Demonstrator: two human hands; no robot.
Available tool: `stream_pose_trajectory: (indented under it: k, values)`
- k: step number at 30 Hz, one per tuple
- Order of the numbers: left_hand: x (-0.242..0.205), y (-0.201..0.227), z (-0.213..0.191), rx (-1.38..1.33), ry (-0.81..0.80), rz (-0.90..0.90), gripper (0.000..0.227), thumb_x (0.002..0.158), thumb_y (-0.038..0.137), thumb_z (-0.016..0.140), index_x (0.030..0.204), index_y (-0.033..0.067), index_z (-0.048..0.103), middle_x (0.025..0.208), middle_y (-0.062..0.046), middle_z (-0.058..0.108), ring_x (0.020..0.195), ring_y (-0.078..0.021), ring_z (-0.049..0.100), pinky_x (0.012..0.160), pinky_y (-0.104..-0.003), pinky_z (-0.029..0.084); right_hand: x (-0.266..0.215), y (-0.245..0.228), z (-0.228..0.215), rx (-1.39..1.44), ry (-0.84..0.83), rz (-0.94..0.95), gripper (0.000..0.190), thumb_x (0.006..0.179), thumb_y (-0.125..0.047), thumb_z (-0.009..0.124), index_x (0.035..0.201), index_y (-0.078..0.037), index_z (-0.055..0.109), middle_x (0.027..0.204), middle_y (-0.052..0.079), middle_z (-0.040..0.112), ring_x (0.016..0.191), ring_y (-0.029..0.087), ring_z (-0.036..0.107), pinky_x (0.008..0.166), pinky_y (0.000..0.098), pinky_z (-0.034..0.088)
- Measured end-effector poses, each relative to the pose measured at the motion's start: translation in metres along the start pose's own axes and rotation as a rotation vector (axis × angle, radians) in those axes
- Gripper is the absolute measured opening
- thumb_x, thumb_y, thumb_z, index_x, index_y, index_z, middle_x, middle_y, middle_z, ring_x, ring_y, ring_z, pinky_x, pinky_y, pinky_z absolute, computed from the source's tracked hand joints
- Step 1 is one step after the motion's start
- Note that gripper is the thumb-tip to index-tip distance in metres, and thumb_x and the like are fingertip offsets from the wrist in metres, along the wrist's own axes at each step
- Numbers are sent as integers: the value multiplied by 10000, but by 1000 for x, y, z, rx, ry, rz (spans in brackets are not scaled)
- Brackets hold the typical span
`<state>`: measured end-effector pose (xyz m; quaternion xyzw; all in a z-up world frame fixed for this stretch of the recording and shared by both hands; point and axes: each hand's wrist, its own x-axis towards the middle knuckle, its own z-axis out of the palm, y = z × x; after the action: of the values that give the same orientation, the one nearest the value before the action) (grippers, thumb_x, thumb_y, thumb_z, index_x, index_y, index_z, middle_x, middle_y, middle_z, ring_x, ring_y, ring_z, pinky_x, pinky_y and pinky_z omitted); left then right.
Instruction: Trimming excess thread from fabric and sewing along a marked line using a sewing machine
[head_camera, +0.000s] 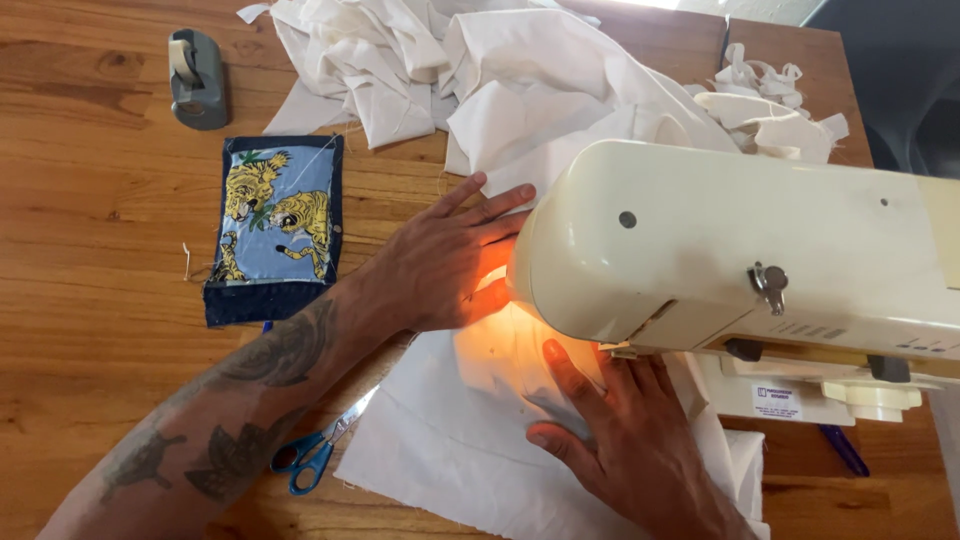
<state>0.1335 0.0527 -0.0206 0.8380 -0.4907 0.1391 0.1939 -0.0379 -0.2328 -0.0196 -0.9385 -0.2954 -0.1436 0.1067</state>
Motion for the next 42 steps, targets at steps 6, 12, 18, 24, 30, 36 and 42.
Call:
stream_pose_trajectory:
  k: [6,12,18,24,30,36,42]
  values:
    - [-1,29,-7,-156,-73,-134,661,1031,324,492,1655,154,626,1709,-153,633,1756,-401,311,1402,-718,138,3,2,1,-23,16,-3,902,981,-805,738,1621,-179,624,1557,306,626,1440,558,599,1209,703,484]
    - [-4,27,-6,-63,28,-115,503,1051,372,634,1471,116,742,1503,-83,765,1684,-388,473,1408,-671,181,9,-3,-4,-20,36,-37,929,998,-858,617,1631,-178,604,1486,302,651,1365,577,623,1192,696,493]
    - [1,10,-5,-59,-28,-27,612,953,377,667,1506,122,723,1635,-47,708,1726,-352,399,1413,-711,166,9,-7,2,22,44,11,1015,931,-912,667,1658,-207,598,1535,286,636,1413,576,595,1199,709,470]
    - [4,-5,0,-6,-38,33,764,912,471,714,1591,123,686,1625,-42,701,1726,-317,415,1445,-665,118,12,-19,7,-52,59,64,1072,916,-980,573,1665,-214,602,1417,235,666,1353,526,619,1182,688,498]
    - [6,-19,-2,-18,-53,88,757,1016,495,683,1659,99,624,1751,-27,613,1756,-266,347,1465,-633,79,13,-22,11,-108,26,108,1124,877,-1012,606,1713,-262,546,1612,269,612,1406,570,594,1196,705,482]
    - [12,-40,10,119,30,223,690,1088,559,617,1623,131,699,1701,-40,680,1741,-260,416,1466,-615,88,22,-32,13,-94,76,125,1087,899,-992,554,1644,-203,609,1602,320,591,1447,578,575,1206,736,469]
    - [18,-51,17,109,22,267,722,1045,448,668,1698,142,656,1779,-38,620,1745,-252,408,1464,-643,101,23,-40,22,-126,36,206,1239,824,-1056,626,1725,-213,521,1666,338,534,1336,553,619,1133,695,481]
